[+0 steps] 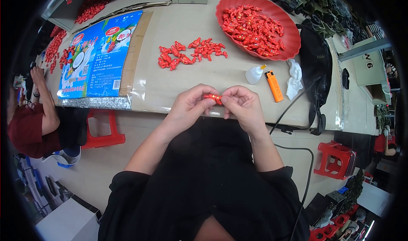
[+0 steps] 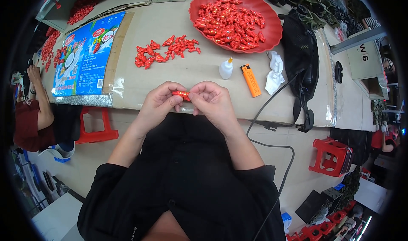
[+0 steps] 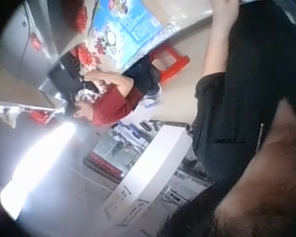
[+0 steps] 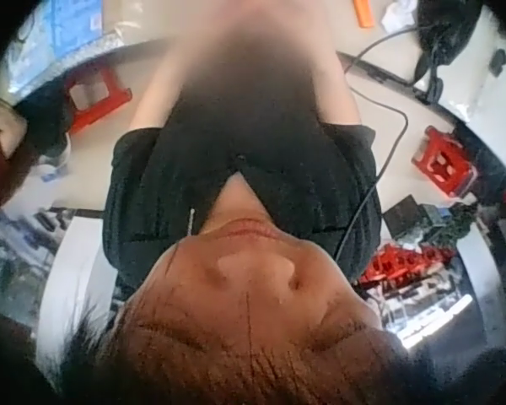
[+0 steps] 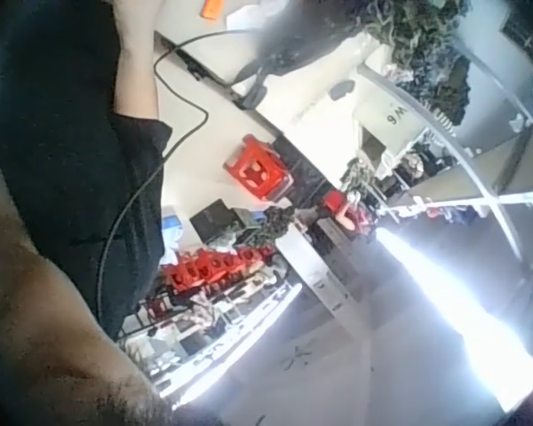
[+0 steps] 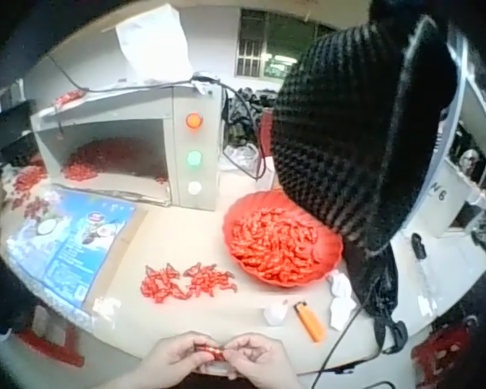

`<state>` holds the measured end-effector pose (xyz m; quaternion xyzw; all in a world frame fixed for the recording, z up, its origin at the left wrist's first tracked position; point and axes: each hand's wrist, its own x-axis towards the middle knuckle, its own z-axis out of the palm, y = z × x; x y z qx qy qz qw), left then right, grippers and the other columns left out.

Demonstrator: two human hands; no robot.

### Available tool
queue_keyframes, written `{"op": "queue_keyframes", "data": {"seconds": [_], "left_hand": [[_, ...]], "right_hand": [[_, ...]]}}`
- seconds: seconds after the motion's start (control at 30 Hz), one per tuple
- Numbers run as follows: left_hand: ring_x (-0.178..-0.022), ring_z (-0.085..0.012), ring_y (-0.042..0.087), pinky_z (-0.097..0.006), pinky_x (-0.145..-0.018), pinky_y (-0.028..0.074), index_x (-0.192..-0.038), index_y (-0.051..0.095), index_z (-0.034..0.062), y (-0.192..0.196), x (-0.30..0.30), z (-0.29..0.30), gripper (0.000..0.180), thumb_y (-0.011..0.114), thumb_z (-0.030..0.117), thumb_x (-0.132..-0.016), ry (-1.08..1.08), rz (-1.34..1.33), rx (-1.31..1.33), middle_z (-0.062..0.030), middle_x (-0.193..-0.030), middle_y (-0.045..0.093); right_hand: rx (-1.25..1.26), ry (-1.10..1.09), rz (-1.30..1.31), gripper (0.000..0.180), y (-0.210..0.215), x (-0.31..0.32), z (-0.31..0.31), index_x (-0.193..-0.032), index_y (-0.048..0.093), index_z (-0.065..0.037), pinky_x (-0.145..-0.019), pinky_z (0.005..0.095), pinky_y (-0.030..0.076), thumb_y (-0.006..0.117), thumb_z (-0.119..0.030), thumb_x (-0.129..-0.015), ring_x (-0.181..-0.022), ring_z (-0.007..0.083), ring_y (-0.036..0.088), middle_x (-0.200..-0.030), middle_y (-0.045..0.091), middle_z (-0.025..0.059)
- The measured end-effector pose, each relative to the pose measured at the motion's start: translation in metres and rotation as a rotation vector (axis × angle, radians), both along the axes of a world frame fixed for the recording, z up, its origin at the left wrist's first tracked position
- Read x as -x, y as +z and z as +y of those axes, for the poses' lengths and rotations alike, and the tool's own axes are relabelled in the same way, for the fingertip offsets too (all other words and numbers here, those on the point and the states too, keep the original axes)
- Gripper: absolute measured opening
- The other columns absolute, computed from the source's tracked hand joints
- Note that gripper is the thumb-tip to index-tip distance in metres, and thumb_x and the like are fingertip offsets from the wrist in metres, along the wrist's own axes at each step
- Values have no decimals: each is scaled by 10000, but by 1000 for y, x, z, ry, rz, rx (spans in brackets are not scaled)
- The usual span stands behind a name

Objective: The person applies glue onto small red figurine pieces using a squeeze bottle and presses the components together by hand.

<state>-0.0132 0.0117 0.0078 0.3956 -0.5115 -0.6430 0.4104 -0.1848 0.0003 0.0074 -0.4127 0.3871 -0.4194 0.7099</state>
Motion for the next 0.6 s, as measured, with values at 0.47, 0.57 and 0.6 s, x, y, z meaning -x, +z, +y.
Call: {"op": "queue_keyframes", "data": {"seconds": [0.47, 0.57, 0.6], "left_hand": [[-680, -71, 510, -192, -603, 435, -926, 514, -13, -1, 0, 0, 103, 485, -16, -827, 12, -55, 47, -44, -859, 549], [-740, -86, 536, -200, -620, 447, -939, 507, -19, 0, 6, 5, 119, 496, -25, -820, 82, 29, 20, -76, -928, 556], [-781, -97, 549, -205, -634, 455, -953, 500, -21, 0, 8, 6, 137, 501, -30, -816, 131, 95, -15, -98, -977, 558]], "right_hand": [[-57, 6, -36, 50, 4, 0, -1, -814, 554, 21, -490, 170, 452, 576, -6, -777, -530, 63, 534, -708, 580, 45], [27, -42, -130, 55, -4, 2, 3, -830, 558, 21, -517, 177, 461, 566, 17, -776, -594, 67, 546, -755, 575, 54], [30, -41, -132, 55, -5, 1, 5, -830, 558, 21, -517, 177, 461, 566, 17, -776, -594, 67, 546, -755, 575, 54]]}}
